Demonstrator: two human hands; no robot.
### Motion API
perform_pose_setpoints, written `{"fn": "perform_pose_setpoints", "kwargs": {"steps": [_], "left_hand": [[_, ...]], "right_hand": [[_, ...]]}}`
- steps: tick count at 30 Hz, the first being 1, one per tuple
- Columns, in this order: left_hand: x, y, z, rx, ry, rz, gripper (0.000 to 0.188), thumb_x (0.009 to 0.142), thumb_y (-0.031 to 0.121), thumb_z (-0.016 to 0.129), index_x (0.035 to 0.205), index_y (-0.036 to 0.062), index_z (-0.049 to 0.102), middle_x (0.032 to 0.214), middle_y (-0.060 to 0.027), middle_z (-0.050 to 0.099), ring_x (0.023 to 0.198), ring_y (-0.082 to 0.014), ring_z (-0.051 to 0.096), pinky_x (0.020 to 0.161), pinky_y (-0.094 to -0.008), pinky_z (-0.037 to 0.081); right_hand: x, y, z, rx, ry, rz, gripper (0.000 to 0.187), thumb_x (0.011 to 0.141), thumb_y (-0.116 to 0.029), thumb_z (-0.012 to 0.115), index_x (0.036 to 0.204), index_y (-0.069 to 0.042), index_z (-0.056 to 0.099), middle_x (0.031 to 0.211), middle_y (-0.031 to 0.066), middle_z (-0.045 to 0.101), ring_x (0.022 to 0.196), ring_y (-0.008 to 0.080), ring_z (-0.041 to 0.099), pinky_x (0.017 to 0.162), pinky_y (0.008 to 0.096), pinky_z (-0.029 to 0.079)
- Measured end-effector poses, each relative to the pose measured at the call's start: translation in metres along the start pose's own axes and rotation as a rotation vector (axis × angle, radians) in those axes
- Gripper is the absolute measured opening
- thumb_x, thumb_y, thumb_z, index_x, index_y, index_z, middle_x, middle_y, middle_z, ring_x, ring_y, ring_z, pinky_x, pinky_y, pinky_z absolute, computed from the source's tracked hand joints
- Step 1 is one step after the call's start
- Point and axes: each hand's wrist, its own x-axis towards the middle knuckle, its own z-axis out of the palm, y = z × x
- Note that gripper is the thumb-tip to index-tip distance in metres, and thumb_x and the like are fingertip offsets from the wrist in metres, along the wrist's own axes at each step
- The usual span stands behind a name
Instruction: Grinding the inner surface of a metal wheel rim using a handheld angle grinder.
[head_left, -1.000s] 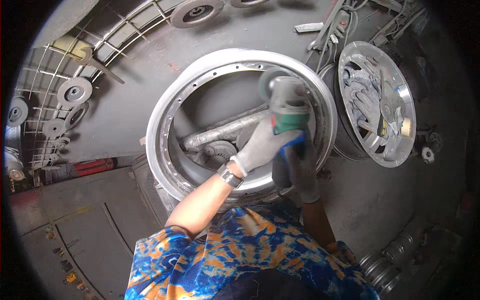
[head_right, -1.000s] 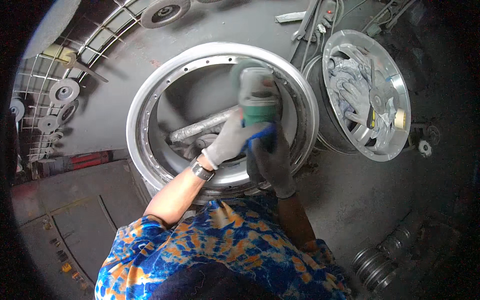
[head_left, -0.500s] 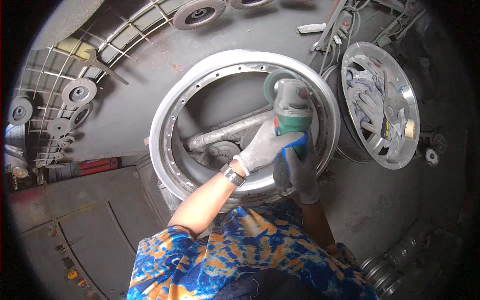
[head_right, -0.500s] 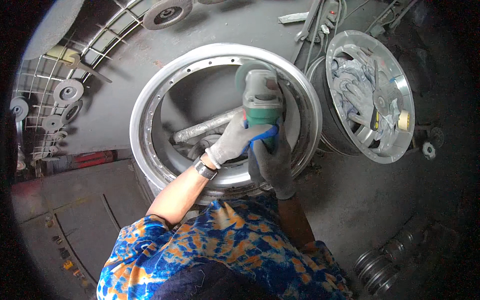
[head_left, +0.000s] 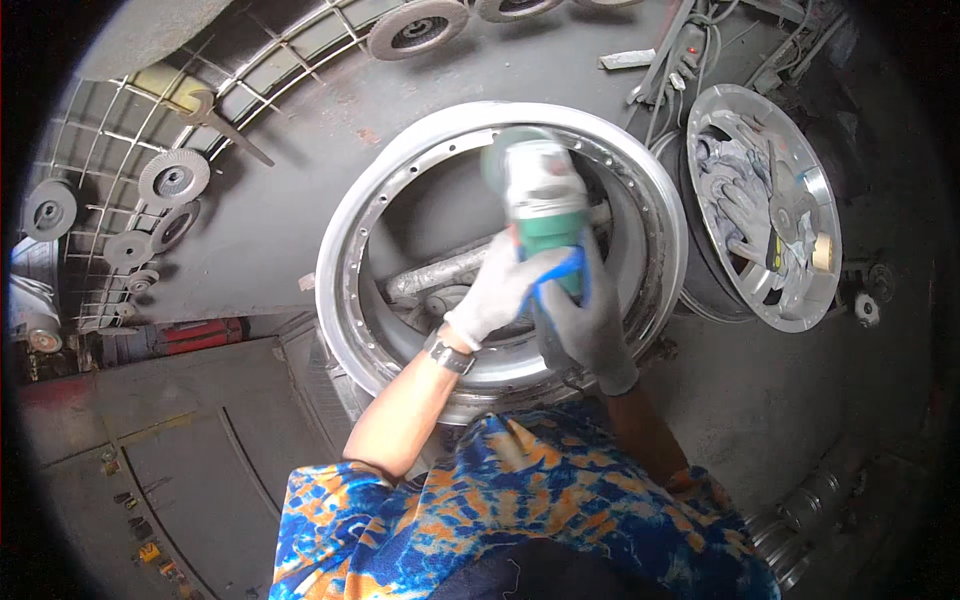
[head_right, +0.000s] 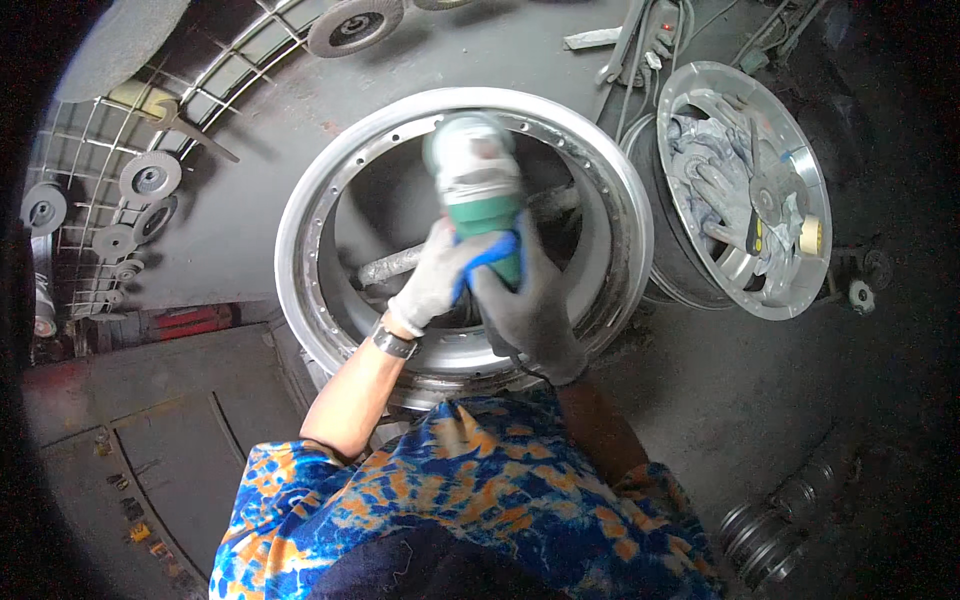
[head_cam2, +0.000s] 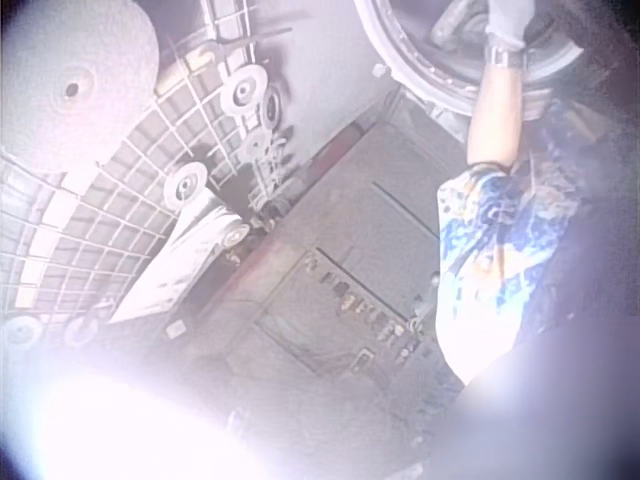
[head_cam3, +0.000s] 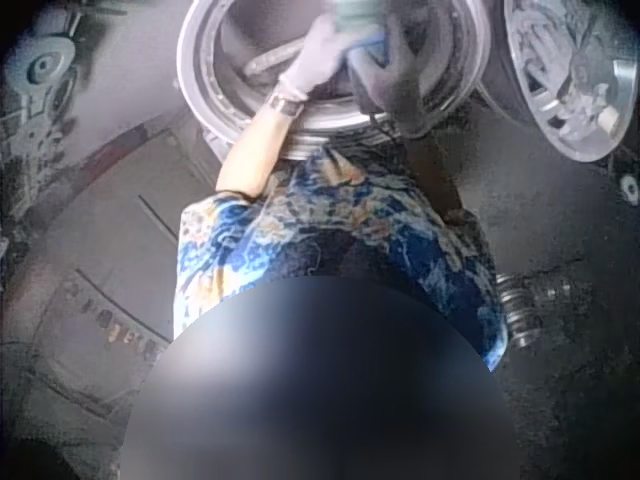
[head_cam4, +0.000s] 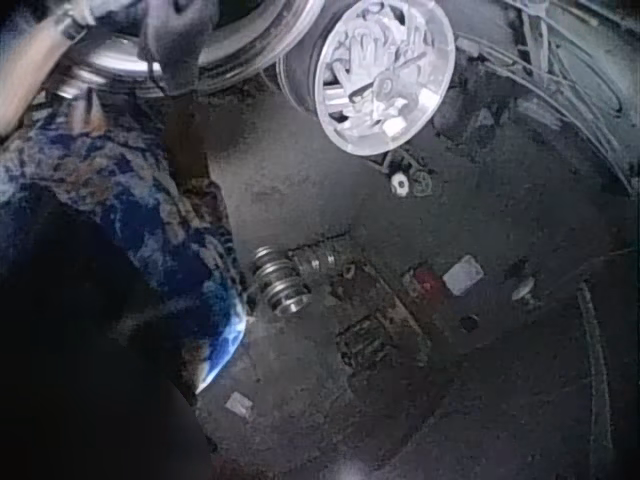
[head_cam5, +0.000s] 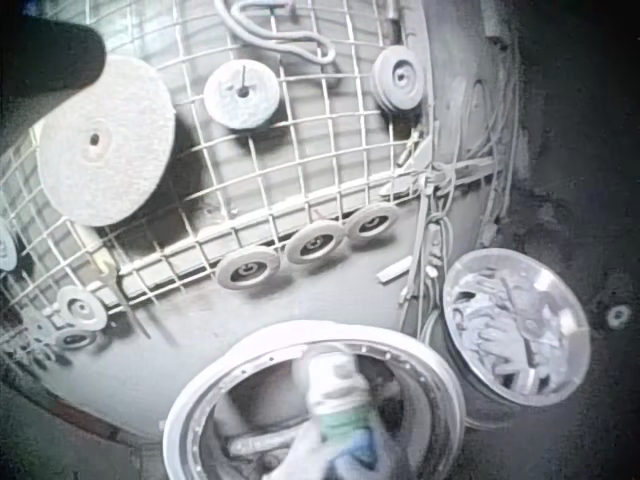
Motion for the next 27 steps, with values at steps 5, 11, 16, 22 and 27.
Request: {"fn": "perform_pose_setpoints", "kwargs": {"steps": [5,11,16,22,27], "left_hand": [[-0.056,-0.016,-0.021,-0.318,0.353,0.117,0.059,0.095,0.016,0.068,0.148,0.0023,0.045,0.131,-0.0095,0.061,0.116,-0.0189,0.062,0.1,-0.0343,0.052],[-0.04,-0.02,-0.018,-0.222,0.337,0.11,0.056,0.095,0.008,0.067,0.147,0.0018,0.045,0.13,-0.0097,0.061,0.113,-0.0169,0.062,0.097,-0.0328,0.053],[0.02,-0.008,0.027,-0.092,0.024,0.006,0.03,0.097,0.015,0.068,0.123,-0.0006,0.064,0.108,-0.0042,0.069,0.097,-0.0103,0.064,0.086,-0.0287,0.053],[0.034,-0.03,0.078,0.381,-0.197,-0.043,0.028,0.096,0.019,0.069,0.117,0.0008,0.067,0.103,-0.0081,0.072,0.095,-0.015,0.066,0.09,-0.0327,0.051],[0.037,-0.033,0.084,0.368,-0.281,-0.149,0.03,0.095,0.022,0.07,0.117,0.0015,0.067,0.103,-0.009,0.072,0.095,-0.0162,0.066,0.09,-0.0331,0.051]], "right_hand": [[0.011,-0.039,0.025,-0.238,-0.356,-0.164,0.091,0.086,-0.017,0.072,0.158,0.007,0.023,0.143,0.0351,0.05,0.137,0.0392,0.053,0.113,0.0418,0.042],[0.013,-0.032,0.009,-0.246,-0.301,-0.17,0.089,0.086,-0.017,0.073,0.158,0.007,0.025,0.141,0.0331,0.053,0.134,0.0344,0.056,0.111,0.0395,0.044],[-0.002,0.003,-0.031,-0.066,0.046,-0.037,0.08,0.091,-0.015,0.071,0.156,0.005,0.03,0.123,0.0231,0.065,0.116,0.0247,0.064,0.098,0.0351,0.05],[-0.06,0.059,-0.057,0.038,0.325,0.051,0.056,0.097,-0.011,0.064,0.147,0.004,0.044,0.121,0.0138,0.063,0.11,0.0201,0.062,0.097,0.0349,0.05],[-0.074,0.094,-0.051,0.105,0.452,0.089,0.041,0.1,-0.013,0.061,0.136,0.002,0.052,0.122,0.0124,0.062,0.111,0.0207,0.06,0.1,0.0366,0.048]]}}
